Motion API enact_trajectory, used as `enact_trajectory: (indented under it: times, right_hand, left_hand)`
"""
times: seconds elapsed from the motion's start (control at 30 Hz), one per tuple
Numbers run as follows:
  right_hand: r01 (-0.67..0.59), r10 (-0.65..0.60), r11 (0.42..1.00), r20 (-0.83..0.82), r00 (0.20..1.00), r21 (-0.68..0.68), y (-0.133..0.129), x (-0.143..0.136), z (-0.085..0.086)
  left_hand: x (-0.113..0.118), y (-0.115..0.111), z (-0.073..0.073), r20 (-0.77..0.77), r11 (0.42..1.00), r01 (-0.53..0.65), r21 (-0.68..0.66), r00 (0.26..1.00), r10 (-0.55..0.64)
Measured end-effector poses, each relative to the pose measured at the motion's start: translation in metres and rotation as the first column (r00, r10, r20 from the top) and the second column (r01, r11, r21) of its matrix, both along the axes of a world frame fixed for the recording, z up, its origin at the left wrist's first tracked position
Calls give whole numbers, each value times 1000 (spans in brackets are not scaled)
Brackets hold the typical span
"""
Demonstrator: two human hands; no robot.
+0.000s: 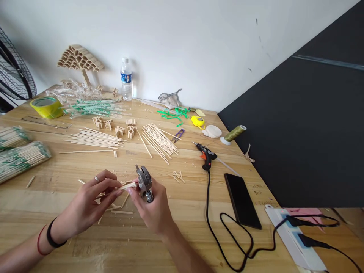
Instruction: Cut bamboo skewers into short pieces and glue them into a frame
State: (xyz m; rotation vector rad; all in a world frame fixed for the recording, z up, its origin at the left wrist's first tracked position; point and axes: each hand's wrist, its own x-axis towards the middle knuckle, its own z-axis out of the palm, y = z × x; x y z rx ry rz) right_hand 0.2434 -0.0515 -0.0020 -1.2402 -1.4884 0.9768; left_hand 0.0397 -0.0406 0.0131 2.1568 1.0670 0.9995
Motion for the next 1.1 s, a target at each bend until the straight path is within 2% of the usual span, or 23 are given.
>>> enact_trajectory:
  times: [0.23, 0.47, 0.67, 0.87, 1.0, 1.1]
  right_hand:
    - [14, -13, 1000, -44, 999, 22, 3, 1, 0]
    - [5, -4, 1000, -42, 999, 19, 2, 1, 1]
    - [19, -19, 1000, -46, 999, 3, 1, 0, 2]
    - [24, -24, 1000, -39, 999, 8, 3, 3, 2]
    - [61, -62, 998, -35, 997, -12, 6, 6, 0]
    - [66, -68, 997, -48, 997, -41, 8, 8, -2]
  left_hand:
    - [-2, 0, 5, 19, 999, 18, -47, 1000, -17]
    - [-4, -1, 8, -11, 984, 99, -146, 995, -101]
    - [-5, 1, 11, -22, 979, 107, -173, 993, -112]
    - [-8, 7, 3, -53, 991, 41, -129, 997, -49]
    - [-12, 13, -7, -130, 999, -21, -46, 991, 15]
    - [-15, 17, -13, -180, 999, -19, -26, 984, 14]
